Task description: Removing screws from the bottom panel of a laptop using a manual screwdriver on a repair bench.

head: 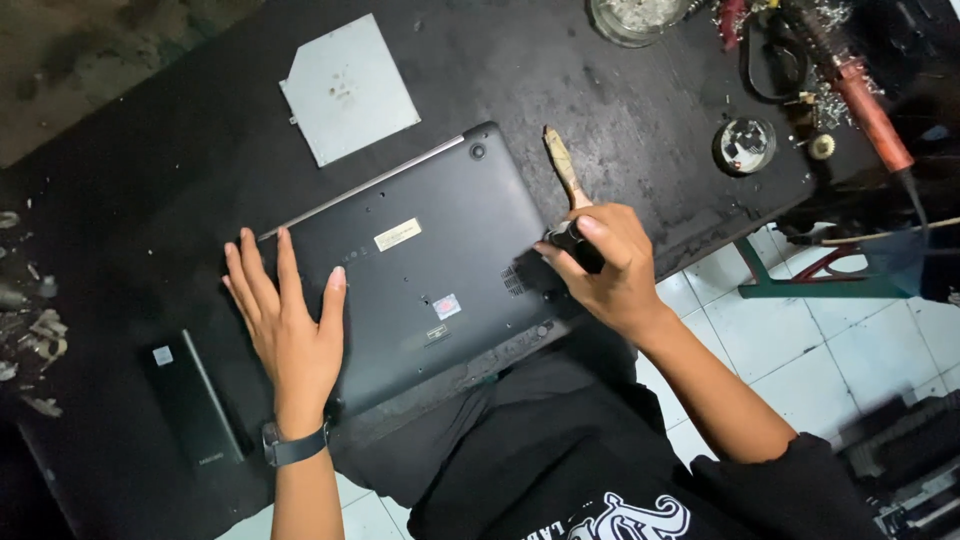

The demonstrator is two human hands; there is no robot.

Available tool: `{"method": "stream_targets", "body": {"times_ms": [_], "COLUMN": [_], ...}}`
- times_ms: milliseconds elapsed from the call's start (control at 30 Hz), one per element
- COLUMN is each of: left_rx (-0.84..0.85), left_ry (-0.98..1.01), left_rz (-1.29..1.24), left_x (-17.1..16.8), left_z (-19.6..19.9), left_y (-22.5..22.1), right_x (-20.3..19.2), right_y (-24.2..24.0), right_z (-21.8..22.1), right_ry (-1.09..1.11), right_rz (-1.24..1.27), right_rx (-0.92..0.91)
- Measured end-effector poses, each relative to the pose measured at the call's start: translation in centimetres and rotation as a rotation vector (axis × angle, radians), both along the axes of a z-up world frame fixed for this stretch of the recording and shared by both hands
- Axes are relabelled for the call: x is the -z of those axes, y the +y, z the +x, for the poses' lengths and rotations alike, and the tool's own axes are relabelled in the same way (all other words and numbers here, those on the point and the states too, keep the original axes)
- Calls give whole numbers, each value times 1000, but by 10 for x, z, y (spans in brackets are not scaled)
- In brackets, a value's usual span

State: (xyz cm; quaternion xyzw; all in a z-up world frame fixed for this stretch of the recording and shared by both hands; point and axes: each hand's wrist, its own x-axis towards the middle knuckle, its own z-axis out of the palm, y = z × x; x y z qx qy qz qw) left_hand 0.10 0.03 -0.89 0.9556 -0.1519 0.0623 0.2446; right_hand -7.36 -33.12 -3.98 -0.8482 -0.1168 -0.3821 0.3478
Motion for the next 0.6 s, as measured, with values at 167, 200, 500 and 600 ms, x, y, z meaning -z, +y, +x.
{"method": "stream_targets", "body": {"times_ms": [167,200,500,600], "left_rx": [-4,-1,-7,0], "left_ry": [4,6,15,6], "left_rz": [2,2,-3,6], "left_x": [2,3,3,4], "left_z": [0,1,0,-1], "left_y": [2,2,2,3], "right_x": [-5,-4,15,21], "right_y": [2,1,-15,-9], "right_z": [2,1,-52,-64], "right_ry": [-6,-3,40,65], "right_rz": [85,86,293,229], "right_rx": [-88,-86,-121,-129]}}
